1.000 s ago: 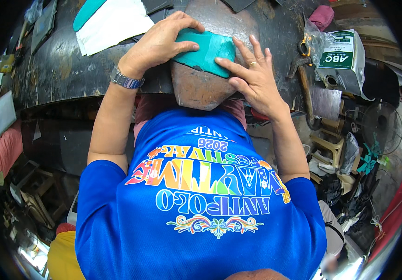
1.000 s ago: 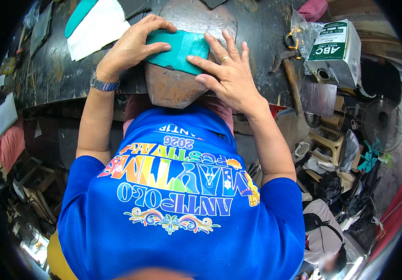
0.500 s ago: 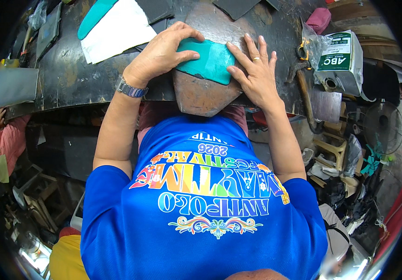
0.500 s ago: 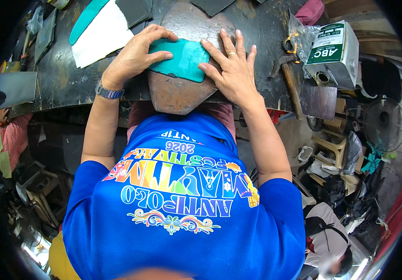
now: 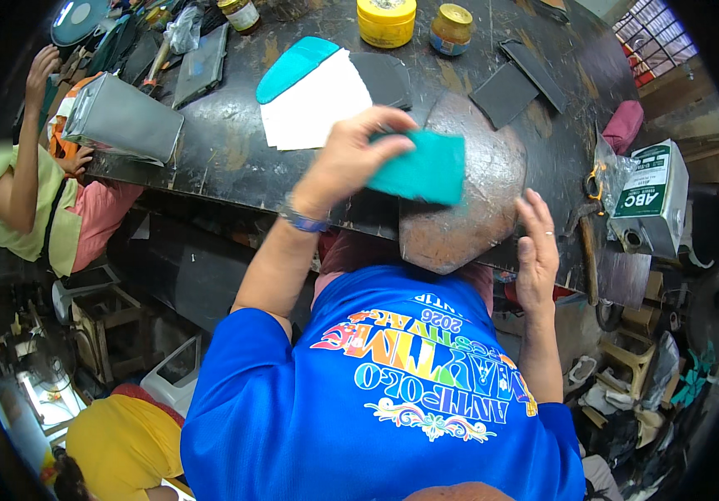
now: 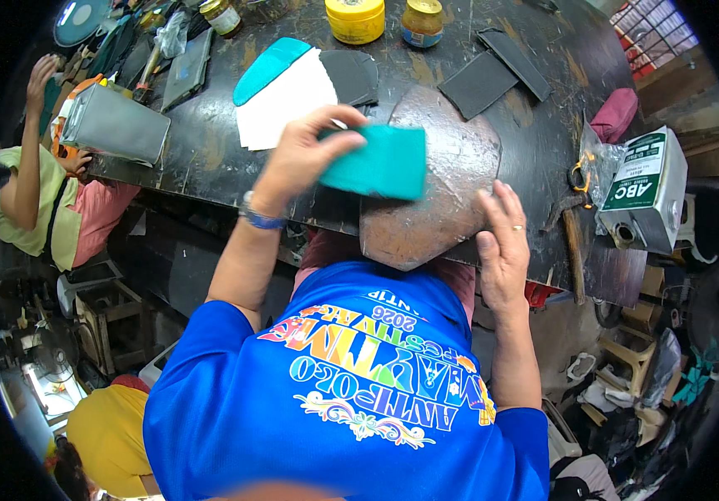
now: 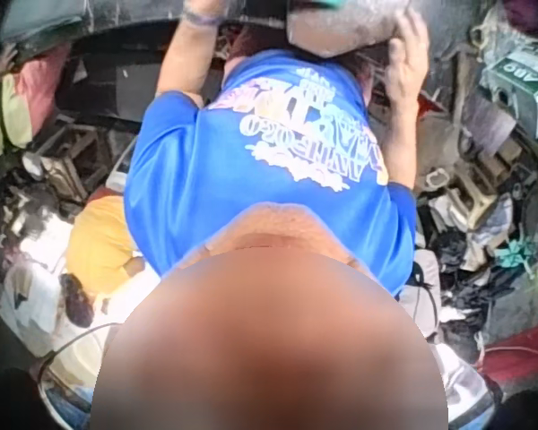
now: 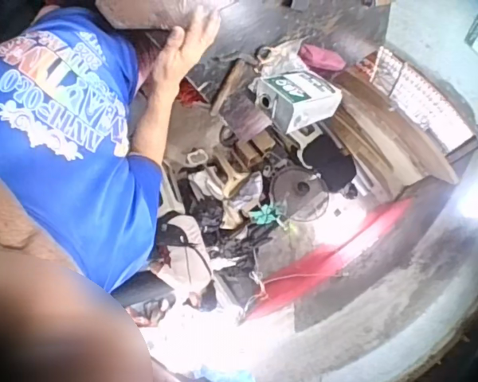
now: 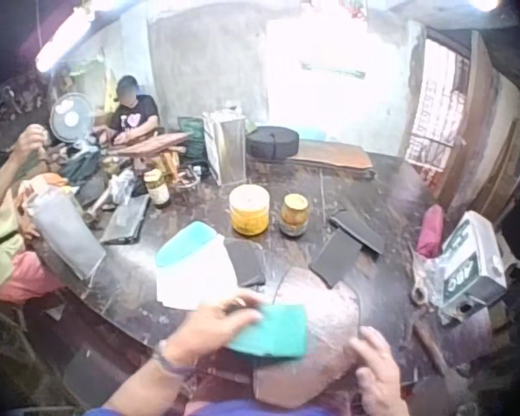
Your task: The person uses a hammer and nail to fasten a small black rubber piece to a wooden block, then cuts a larger black rubber sheet with scissors and wipes it with a white cloth. They place a green rubber piece on the block, then place the cut black rubber piece on top and press it down.
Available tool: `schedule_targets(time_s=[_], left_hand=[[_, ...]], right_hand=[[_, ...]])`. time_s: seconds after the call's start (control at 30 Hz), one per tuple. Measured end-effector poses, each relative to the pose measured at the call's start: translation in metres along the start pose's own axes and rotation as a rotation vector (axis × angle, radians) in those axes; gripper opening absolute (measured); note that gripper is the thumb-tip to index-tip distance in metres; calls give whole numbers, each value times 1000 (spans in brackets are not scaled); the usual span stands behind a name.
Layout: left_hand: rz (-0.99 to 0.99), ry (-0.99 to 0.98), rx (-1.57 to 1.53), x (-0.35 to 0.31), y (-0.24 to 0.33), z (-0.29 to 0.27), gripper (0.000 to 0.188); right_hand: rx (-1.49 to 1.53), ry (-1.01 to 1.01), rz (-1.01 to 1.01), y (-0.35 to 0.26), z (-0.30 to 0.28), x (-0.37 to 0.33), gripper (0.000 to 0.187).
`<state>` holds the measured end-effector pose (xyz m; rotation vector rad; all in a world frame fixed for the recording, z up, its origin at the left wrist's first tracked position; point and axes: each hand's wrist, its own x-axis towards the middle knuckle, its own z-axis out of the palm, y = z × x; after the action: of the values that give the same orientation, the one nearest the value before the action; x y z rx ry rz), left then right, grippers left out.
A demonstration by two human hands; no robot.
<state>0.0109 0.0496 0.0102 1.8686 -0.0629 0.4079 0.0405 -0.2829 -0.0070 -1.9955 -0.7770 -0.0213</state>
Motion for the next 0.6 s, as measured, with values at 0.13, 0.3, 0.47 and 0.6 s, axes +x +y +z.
schedule_targets(time_s=[0.13,0.3,0.47,0.6], left_hand=[[30,421,-102,10,-23,-95,25],[-174,717,-64,17,-82,-175,29],[-248,544,1148,9,-99,-161,31],[240,590,1202,25,-69,-105,26]], right_hand=[[14,165,-53,10,5,4,52],[14,151,-66,13,24,11,53],[-2,147,-74,12,29,13,56],[44,177,-17,11,23,17,61]])
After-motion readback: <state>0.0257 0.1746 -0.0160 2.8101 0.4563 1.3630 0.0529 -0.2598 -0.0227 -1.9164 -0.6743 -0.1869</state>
